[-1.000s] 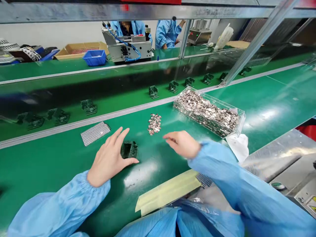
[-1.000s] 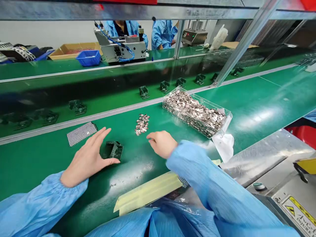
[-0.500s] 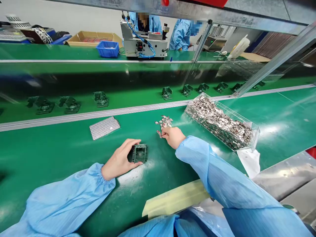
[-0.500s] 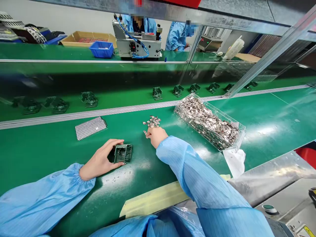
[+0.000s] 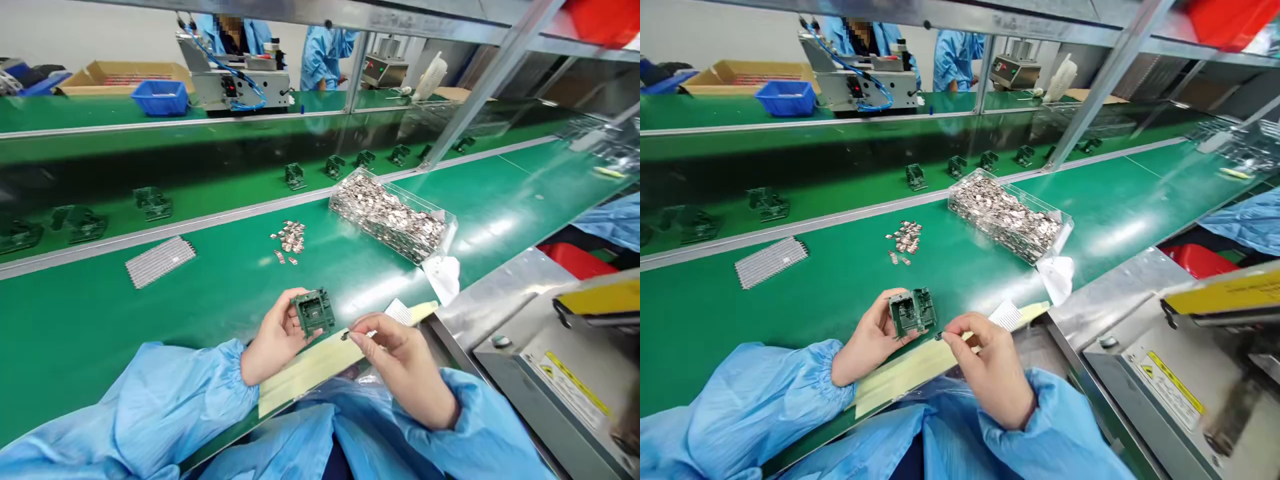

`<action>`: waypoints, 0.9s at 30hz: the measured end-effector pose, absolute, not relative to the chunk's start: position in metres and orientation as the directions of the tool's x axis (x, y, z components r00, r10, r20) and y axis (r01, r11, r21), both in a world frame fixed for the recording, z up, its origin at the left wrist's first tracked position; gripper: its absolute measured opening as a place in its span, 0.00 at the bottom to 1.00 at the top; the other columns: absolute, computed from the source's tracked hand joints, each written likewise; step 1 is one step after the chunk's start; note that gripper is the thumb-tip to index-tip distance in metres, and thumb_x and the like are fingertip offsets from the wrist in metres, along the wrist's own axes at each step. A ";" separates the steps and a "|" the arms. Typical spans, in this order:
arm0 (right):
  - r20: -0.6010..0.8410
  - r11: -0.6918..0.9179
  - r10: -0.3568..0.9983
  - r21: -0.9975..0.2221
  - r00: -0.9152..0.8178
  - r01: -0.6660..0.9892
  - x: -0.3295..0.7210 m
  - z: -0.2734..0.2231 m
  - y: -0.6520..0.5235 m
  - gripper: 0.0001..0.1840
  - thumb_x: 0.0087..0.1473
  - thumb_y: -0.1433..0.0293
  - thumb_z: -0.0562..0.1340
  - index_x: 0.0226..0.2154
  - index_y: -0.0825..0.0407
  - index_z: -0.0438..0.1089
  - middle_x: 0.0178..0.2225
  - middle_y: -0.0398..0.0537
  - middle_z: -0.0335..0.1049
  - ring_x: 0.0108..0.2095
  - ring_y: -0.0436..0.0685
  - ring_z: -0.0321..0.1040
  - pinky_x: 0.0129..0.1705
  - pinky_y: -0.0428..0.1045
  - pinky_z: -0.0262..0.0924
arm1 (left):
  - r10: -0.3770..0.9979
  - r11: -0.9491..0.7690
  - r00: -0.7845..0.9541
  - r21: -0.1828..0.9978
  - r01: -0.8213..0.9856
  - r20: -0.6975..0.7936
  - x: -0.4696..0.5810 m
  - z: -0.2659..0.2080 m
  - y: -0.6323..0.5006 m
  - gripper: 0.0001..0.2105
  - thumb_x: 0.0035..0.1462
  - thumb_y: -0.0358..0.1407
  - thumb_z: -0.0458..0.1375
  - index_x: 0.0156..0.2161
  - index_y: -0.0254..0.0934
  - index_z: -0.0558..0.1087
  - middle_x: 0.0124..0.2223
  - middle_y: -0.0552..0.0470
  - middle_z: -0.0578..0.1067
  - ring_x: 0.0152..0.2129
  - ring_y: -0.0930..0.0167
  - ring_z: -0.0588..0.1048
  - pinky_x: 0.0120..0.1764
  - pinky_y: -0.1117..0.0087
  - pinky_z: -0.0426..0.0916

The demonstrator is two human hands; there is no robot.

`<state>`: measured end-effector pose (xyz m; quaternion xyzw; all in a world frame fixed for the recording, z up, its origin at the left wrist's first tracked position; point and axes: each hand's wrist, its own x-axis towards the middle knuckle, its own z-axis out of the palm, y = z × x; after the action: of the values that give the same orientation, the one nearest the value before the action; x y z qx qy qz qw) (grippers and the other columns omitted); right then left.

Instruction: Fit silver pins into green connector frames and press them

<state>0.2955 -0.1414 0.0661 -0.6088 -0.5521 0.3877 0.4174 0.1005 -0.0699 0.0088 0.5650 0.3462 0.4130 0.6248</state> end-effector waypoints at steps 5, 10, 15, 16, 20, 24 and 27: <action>0.090 -0.005 0.931 -0.966 0.355 0.258 0.299 0.042 -0.175 0.06 0.54 0.66 0.65 0.27 0.50 0.74 0.48 0.54 0.70 0.47 0.60 0.70 0.42 0.51 0.67 | 0.813 0.044 0.581 0.990 -0.132 0.041 0.140 0.013 -0.094 0.23 0.50 0.41 0.67 0.50 0.49 0.65 0.45 0.50 0.75 0.38 0.66 0.79 0.38 0.66 0.77; 0.139 0.011 0.881 -0.962 0.453 0.274 0.294 0.031 -0.179 0.05 0.53 0.69 0.65 0.26 0.49 0.73 0.49 0.53 0.69 0.52 0.61 0.67 0.51 0.54 0.63 | 0.766 0.011 0.639 0.993 -0.120 0.068 0.153 0.009 -0.106 0.21 0.54 0.39 0.64 0.52 0.52 0.64 0.42 0.51 0.75 0.34 0.69 0.78 0.32 0.70 0.75; 0.148 0.002 0.859 -0.958 0.490 0.286 0.288 0.027 -0.178 0.05 0.52 0.69 0.65 0.26 0.50 0.73 0.49 0.52 0.69 0.50 0.60 0.68 0.52 0.54 0.62 | 0.771 -0.002 0.633 0.994 -0.107 0.069 0.151 0.010 -0.109 0.21 0.55 0.39 0.64 0.52 0.48 0.64 0.42 0.51 0.74 0.32 0.71 0.76 0.32 0.72 0.74; 0.149 0.003 0.853 -0.959 0.500 0.282 0.287 0.026 -0.177 0.06 0.52 0.69 0.65 0.26 0.50 0.73 0.48 0.52 0.69 0.50 0.60 0.68 0.52 0.54 0.62 | 0.770 -0.001 0.633 0.994 -0.114 0.073 0.150 0.010 -0.109 0.21 0.56 0.39 0.63 0.53 0.46 0.64 0.42 0.51 0.74 0.32 0.72 0.75 0.32 0.74 0.73; 0.150 0.008 0.844 -0.963 0.515 0.269 0.285 0.023 -0.175 0.07 0.53 0.69 0.65 0.25 0.50 0.71 0.45 0.52 0.70 0.48 0.59 0.69 0.50 0.53 0.63 | 0.777 -0.025 0.624 0.995 -0.102 0.083 0.147 0.007 -0.110 0.16 0.61 0.36 0.59 0.53 0.43 0.65 0.40 0.51 0.73 0.32 0.74 0.73 0.34 0.76 0.70; 0.127 0.006 0.862 -0.971 0.491 0.240 0.284 0.021 -0.177 0.06 0.54 0.68 0.64 0.27 0.51 0.70 0.43 0.51 0.69 0.43 0.58 0.69 0.42 0.50 0.66 | 0.800 -0.041 0.596 0.998 -0.052 0.064 0.146 0.002 -0.110 0.14 0.63 0.37 0.57 0.53 0.41 0.65 0.39 0.50 0.73 0.32 0.73 0.72 0.33 0.76 0.69; 0.056 -0.006 0.883 -0.991 0.465 0.131 0.283 0.019 -0.179 0.05 0.56 0.66 0.63 0.31 0.51 0.71 0.39 0.50 0.70 0.37 0.56 0.70 0.36 0.49 0.66 | 0.812 -0.023 0.582 0.998 -0.053 0.050 0.146 0.001 -0.110 0.14 0.63 0.38 0.56 0.53 0.41 0.65 0.39 0.50 0.73 0.31 0.73 0.72 0.32 0.75 0.69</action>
<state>0.2828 -0.1789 0.0194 -0.6303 -0.4022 0.3249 0.5792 0.1459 -0.1101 0.0012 0.6276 0.3024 0.3431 0.6301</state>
